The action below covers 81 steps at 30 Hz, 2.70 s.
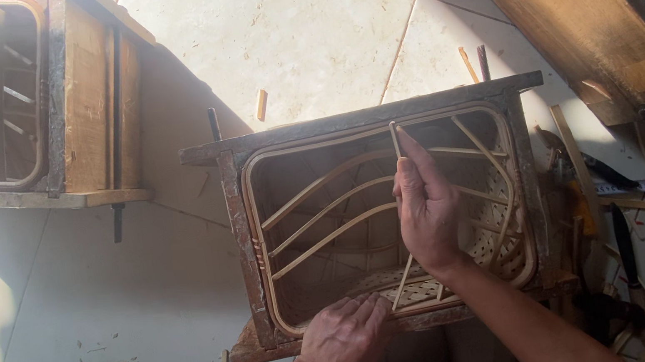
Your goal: The person weaves a basket by inserting thin wooden strips into a mold, using a hammer and pliers to secure and trim the pieces. They repeatedly adjust the strips and tap them into place to form the basket's structure.
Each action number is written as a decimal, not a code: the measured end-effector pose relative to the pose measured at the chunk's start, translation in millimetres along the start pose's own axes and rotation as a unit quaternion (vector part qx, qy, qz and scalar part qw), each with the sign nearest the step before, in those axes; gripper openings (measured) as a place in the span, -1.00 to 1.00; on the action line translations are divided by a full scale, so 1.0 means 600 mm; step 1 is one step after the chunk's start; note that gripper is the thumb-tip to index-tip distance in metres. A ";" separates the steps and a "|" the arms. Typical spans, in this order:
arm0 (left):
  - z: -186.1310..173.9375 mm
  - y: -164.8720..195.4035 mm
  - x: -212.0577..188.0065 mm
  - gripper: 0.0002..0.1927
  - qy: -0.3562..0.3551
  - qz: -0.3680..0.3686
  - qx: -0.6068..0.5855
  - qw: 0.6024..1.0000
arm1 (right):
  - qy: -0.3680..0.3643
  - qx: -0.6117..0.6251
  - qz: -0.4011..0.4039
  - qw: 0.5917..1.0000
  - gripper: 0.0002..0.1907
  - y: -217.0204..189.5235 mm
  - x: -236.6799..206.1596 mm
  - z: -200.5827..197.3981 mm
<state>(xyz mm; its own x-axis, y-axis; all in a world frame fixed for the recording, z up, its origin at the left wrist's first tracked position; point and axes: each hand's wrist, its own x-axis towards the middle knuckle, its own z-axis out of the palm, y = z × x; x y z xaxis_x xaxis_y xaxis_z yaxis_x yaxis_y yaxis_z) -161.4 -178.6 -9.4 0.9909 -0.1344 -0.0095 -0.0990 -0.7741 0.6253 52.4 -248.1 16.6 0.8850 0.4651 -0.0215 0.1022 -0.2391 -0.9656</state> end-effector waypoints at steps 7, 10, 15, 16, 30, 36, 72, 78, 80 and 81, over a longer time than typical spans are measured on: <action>-0.006 0.004 0.009 -0.61 0.018 0.010 0.022 1.000 | -0.015 -0.085 -0.085 0.993 -0.59 0.000 0.003 0.005; -0.049 0.003 0.035 -0.50 -0.061 -0.003 -0.055 0.997 | -0.049 -0.168 0.009 0.985 -0.55 -0.006 0.013 0.006; -0.179 -0.121 0.173 -0.52 0.158 0.058 0.119 0.979 | -0.090 -0.236 0.059 0.966 -0.53 -0.022 0.023 0.008; -0.197 -0.155 0.204 -0.50 0.176 0.049 0.159 0.970 | -0.082 -0.223 0.001 0.971 -0.55 -0.024 0.023 0.008; -0.241 -0.187 0.264 -0.39 0.035 -0.031 0.134 0.990 | -0.089 -0.196 0.000 0.977 -0.56 -0.020 0.005 0.012; -0.261 -0.159 0.244 -0.32 0.047 -0.033 0.107 0.993 | -0.100 -0.230 0.002 0.968 -0.53 -0.059 -0.009 0.007; -0.113 0.004 -0.043 -0.07 0.005 -0.018 0.081 0.997 | 0.228 -0.370 0.042 0.900 -0.61 0.130 0.007 -0.516; -0.044 -0.022 -0.044 -0.47 -0.031 -0.048 0.065 0.996 | 0.141 -0.176 -0.072 0.972 -0.57 -0.084 0.021 -0.361; -0.039 -0.012 -0.043 -0.53 -0.007 -0.048 0.043 0.998 | 0.071 -0.122 -0.066 0.988 -0.55 -0.128 0.019 -0.294; -0.034 -0.006 -0.040 -0.55 0.023 -0.040 0.039 0.998 | 0.023 -0.080 -0.053 0.995 -0.54 -0.125 0.027 -0.244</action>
<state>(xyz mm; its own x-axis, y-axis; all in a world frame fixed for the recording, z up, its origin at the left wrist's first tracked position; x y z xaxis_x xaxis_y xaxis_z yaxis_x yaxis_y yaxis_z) -183.0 -159.9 4.2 0.9989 -0.0433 -0.0201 -0.0246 -0.8277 0.5606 125.6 -347.6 126.9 0.8849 0.4561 0.0948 0.2648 -0.3251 -0.9079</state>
